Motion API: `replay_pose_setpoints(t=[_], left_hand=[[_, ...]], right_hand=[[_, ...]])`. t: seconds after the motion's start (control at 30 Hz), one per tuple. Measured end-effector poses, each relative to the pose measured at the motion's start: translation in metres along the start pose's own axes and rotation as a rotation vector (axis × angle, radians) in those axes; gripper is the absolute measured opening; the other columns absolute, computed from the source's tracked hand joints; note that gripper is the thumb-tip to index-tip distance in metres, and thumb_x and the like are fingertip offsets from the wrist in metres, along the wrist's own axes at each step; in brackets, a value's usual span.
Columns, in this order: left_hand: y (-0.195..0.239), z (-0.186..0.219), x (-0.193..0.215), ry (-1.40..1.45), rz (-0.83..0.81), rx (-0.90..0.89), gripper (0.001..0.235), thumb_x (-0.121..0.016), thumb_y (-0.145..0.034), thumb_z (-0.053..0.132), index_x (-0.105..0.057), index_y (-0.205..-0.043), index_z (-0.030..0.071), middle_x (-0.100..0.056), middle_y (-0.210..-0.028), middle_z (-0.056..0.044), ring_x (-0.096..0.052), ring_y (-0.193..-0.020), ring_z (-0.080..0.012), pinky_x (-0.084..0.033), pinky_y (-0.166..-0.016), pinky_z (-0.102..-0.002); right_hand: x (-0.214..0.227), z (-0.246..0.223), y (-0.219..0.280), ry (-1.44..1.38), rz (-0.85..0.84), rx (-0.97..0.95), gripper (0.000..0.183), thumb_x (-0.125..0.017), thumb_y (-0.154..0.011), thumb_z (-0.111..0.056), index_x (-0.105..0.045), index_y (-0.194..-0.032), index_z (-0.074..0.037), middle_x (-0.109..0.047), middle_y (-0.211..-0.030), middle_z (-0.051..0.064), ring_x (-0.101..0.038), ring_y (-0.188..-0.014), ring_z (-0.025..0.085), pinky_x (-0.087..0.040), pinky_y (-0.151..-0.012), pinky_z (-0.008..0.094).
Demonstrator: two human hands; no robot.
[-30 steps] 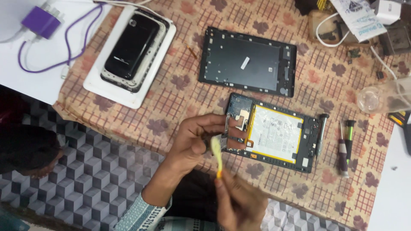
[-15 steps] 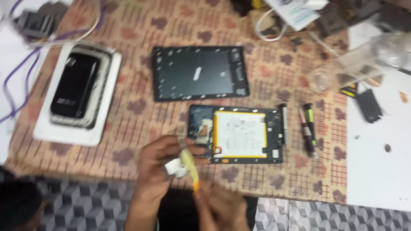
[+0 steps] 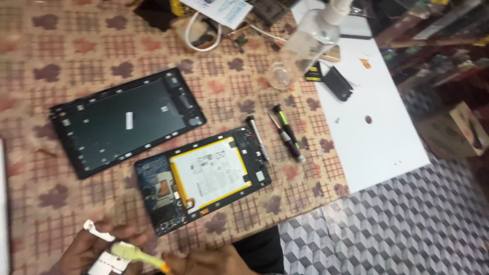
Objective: The person cleans a small electronic component by spraying it with liquid from a bottle and scrubbing it with a toothbrush. They then use a screwdriver to adjust or remove a part from the disassembled tablet chassis.
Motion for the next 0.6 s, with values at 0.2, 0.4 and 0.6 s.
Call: replay_pose_setpoints(t=[0.2,0.4,0.6], left_hand=[[-0.025,-0.011,0.042,0.345,-0.261,0.096,0.034,-0.042,-0.113,0.029,-0.054,-0.131,0.003,-0.058,-0.133,-0.036,-0.054,-0.125,-0.0584,-0.036,-0.104,-0.074],[-0.027,-0.016,0.055,0.349,-0.29,0.331,0.025,-0.055,-0.102,0.019,-0.062,-0.121,0.004,-0.064,-0.13,-0.038,-0.056,-0.128,-0.0606,-0.031,-0.108,-0.077],[-0.005,0.01,-0.013,0.45,-0.448,0.029,0.016,-0.054,-0.11,0.004,-0.059,-0.121,-0.005,-0.065,-0.119,-0.039,-0.062,-0.116,-0.0563,-0.043,-0.104,-0.073]], right_hand=[[-0.008,0.007,0.011,0.307,-0.021,0.139,0.028,-0.075,-0.098,-0.01,-0.073,-0.122,0.004,-0.055,-0.064,0.001,-0.061,-0.058,0.014,-0.061,-0.068,0.041],[0.003,0.005,0.009,0.035,-0.032,0.07,0.03,-0.076,-0.103,-0.01,-0.071,-0.125,0.01,-0.064,-0.072,0.008,-0.065,-0.06,0.017,-0.056,-0.058,0.035],[0.004,0.0,-0.002,-0.043,-0.047,0.039,0.025,-0.077,-0.101,-0.002,-0.072,-0.124,0.006,-0.068,-0.078,0.01,-0.067,-0.061,0.015,-0.058,-0.055,0.03]])
Point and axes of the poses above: each hand's wrist, its own y-axis away from the middle knuckle, its own x-axis out of the back of the hand, z = x × y, the point moved 3 cm from there along -y, towards the middle knuckle
